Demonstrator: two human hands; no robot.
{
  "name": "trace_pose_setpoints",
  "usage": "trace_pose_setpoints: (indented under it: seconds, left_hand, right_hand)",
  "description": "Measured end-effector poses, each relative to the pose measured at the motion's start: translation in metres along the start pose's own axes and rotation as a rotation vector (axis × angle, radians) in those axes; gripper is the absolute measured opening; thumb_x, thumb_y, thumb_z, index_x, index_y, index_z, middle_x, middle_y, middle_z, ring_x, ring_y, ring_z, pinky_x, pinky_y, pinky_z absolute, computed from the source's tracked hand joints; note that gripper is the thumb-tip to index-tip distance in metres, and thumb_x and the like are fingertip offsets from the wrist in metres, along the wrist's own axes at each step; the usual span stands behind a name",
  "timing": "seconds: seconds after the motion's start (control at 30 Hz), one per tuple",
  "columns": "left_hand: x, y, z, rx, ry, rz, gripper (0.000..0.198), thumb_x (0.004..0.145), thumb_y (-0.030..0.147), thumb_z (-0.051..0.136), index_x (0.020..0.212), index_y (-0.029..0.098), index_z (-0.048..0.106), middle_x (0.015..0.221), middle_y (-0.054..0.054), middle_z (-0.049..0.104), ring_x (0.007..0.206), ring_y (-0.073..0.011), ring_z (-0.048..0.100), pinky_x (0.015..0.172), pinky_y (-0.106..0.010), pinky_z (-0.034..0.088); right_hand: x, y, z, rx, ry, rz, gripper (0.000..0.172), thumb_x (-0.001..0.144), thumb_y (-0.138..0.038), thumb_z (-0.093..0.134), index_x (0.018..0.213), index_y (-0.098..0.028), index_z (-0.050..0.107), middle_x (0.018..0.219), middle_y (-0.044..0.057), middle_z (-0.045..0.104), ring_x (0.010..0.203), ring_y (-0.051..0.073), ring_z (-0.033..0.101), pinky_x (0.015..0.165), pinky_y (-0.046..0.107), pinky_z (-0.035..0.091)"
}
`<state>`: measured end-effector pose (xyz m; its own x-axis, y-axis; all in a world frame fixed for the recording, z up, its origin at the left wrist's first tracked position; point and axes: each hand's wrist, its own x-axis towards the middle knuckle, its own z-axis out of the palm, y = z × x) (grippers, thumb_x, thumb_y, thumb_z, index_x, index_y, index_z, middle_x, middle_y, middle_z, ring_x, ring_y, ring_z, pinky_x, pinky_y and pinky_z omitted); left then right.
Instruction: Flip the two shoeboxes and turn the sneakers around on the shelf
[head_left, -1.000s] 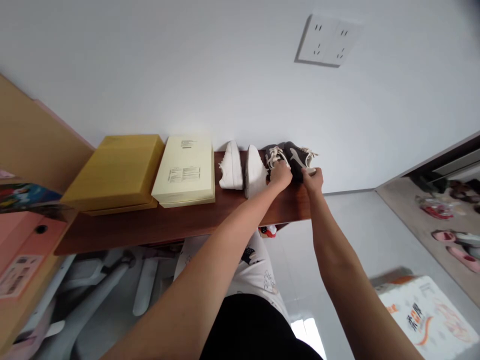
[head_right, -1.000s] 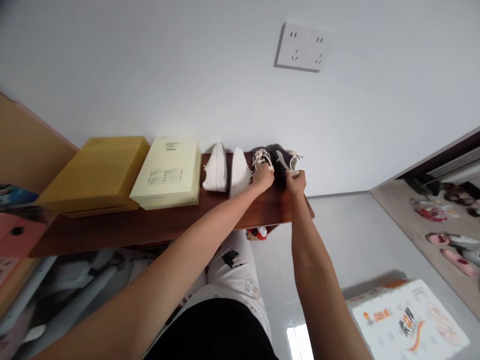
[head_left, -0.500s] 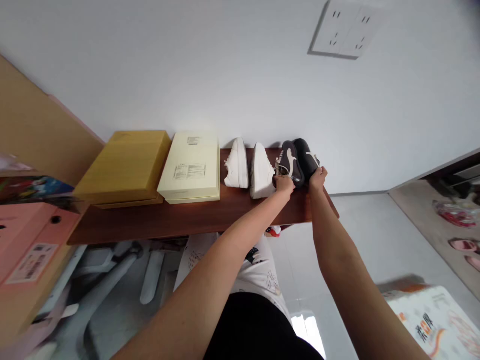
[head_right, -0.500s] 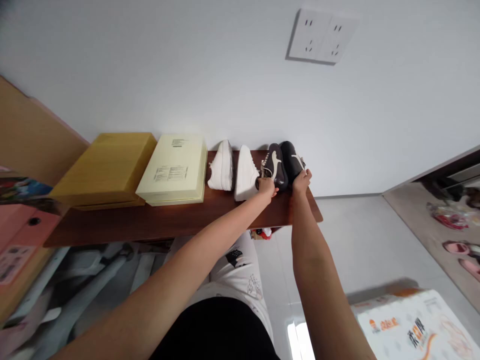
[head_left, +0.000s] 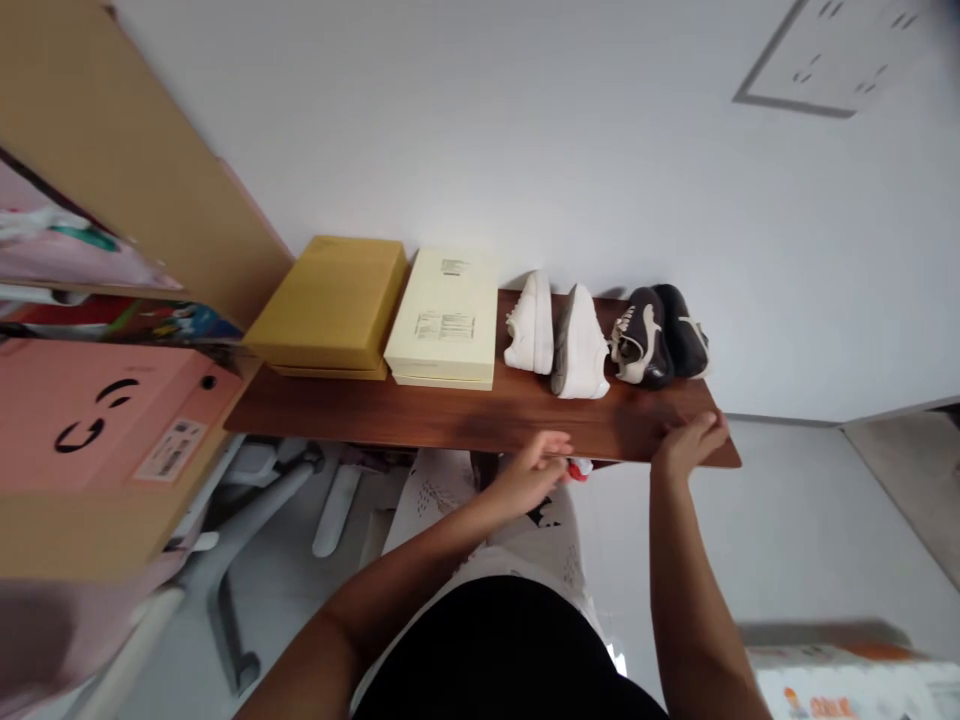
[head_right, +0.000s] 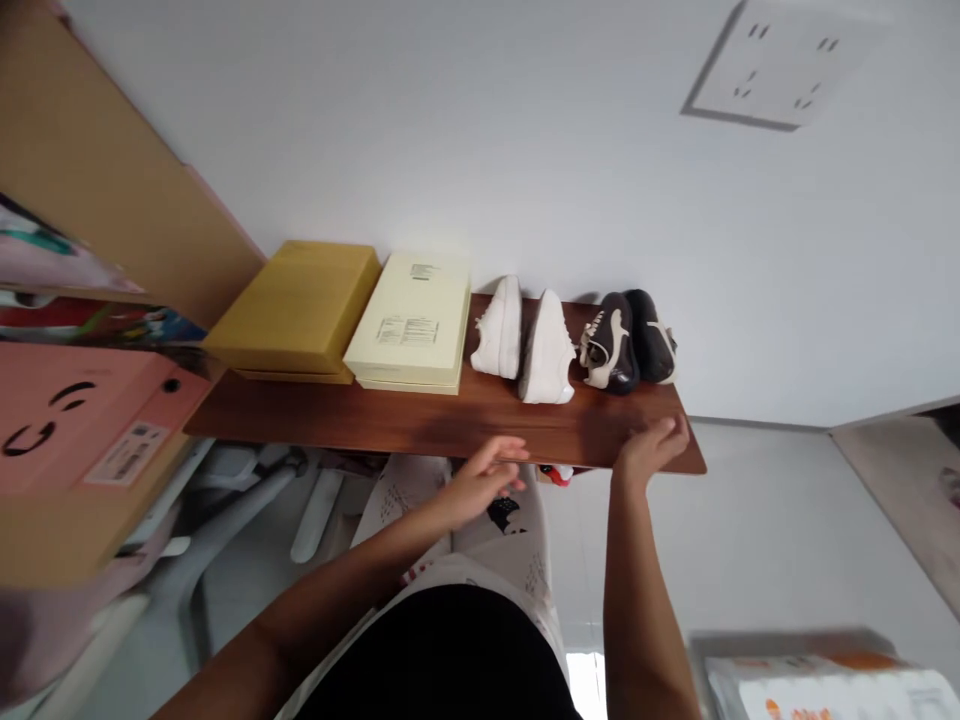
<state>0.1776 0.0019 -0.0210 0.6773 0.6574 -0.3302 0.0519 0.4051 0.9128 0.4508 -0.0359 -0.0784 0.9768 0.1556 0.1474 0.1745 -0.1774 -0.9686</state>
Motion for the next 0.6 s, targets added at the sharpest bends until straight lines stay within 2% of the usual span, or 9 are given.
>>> trace_pose_setpoints:
  seconds: [0.03, 0.1, 0.17, 0.2, 0.3, 0.4, 0.5, 0.6]
  left_hand:
    - [-0.01, -0.003, -0.024, -0.03, 0.109, -0.023, 0.032, 0.086, 0.027, 0.063, 0.118, 0.022, 0.062, 0.128, -0.012, 0.067, 0.075, -0.0105, 0.067, 0.066, -0.023, 0.047]
    - [-0.029, -0.008, -0.068, -0.1, 0.303, -0.041, 0.029, 0.084, 0.03, 0.065, 0.111, 0.021, 0.065, 0.12, -0.011, 0.07, 0.074, -0.0107, 0.067, 0.065, -0.022, 0.047]
    - [-0.046, -0.01, -0.105, -0.181, 0.459, -0.021, 0.03, 0.081, 0.035, 0.069, 0.108, 0.02, 0.066, 0.114, -0.009, 0.072, 0.074, -0.0112, 0.068, 0.064, -0.021, 0.046]
    - [-0.054, -0.01, -0.12, -0.221, 0.526, -0.002, 0.032, 0.079, 0.036, 0.071, 0.106, 0.021, 0.067, 0.112, -0.009, 0.073, 0.075, -0.0113, 0.068, 0.064, -0.021, 0.047]
    - [-0.074, -0.013, -0.152, -0.304, 0.686, 0.047, 0.037, 0.072, 0.039, 0.077, 0.103, 0.021, 0.068, 0.107, -0.007, 0.074, 0.075, -0.0113, 0.067, 0.064, -0.02, 0.047]
    - [-0.09, -0.016, -0.175, -0.314, 0.743, 0.065, 0.038, 0.069, 0.04, 0.079, 0.101, 0.021, 0.068, 0.106, -0.007, 0.074, 0.078, -0.0132, 0.069, 0.066, -0.022, 0.049]
    - [-0.102, -0.016, -0.203, -0.252, 0.806, 0.115, 0.038, 0.071, 0.043, 0.077, 0.102, 0.023, 0.068, 0.109, -0.008, 0.073, 0.091, -0.0175, 0.07, 0.073, -0.025, 0.052]
    - [-0.107, -0.005, -0.241, -0.165, 0.948, 0.214, 0.039, 0.075, 0.042, 0.074, 0.11, 0.027, 0.067, 0.123, -0.008, 0.07, 0.113, -0.0214, 0.066, 0.088, -0.031, 0.052]
  right_hand:
    - [-0.024, 0.001, -0.005, 0.031, 0.023, -0.005, 0.055, 0.098, -0.059, 0.031, 0.14, -0.024, 0.04, 0.147, 0.017, 0.043, 0.113, 0.025, 0.066, 0.08, 0.04, 0.06]
    - [-0.074, -0.001, -0.013, 0.087, -0.027, -0.063, 0.052, 0.096, -0.059, 0.04, 0.135, -0.025, 0.044, 0.142, 0.014, 0.049, 0.105, 0.022, 0.069, 0.079, 0.037, 0.059]
    - [-0.121, -0.008, -0.015, 0.126, -0.187, -0.097, 0.049, 0.095, -0.059, 0.046, 0.131, -0.026, 0.048, 0.134, 0.012, 0.056, 0.096, 0.02, 0.07, 0.074, 0.035, 0.058]
    - [-0.141, -0.012, -0.014, 0.131, -0.316, -0.095, 0.047, 0.094, -0.059, 0.05, 0.128, -0.026, 0.05, 0.129, 0.011, 0.059, 0.092, 0.019, 0.07, 0.072, 0.034, 0.058]
    - [-0.186, -0.024, -0.003, 0.072, -0.811, -0.074, 0.04, 0.092, -0.056, 0.058, 0.117, -0.025, 0.059, 0.113, 0.009, 0.067, 0.086, 0.019, 0.069, 0.076, 0.036, 0.058]
    - [-0.217, -0.034, 0.019, 0.012, -1.218, -0.074, 0.033, 0.093, -0.053, 0.059, 0.109, -0.025, 0.064, 0.103, 0.007, 0.071, 0.089, 0.02, 0.069, 0.085, 0.039, 0.057]
    - [-0.25, -0.048, 0.046, -0.003, -1.446, -0.088, 0.034, 0.093, -0.053, 0.057, 0.111, -0.025, 0.066, 0.108, 0.008, 0.072, 0.093, 0.021, 0.069, 0.087, 0.041, 0.058]
    - [-0.283, -0.074, 0.075, 0.007, -1.541, -0.165, 0.045, 0.09, -0.053, 0.061, 0.127, -0.026, 0.063, 0.131, 0.011, 0.066, 0.112, 0.025, 0.066, 0.096, 0.045, 0.055]
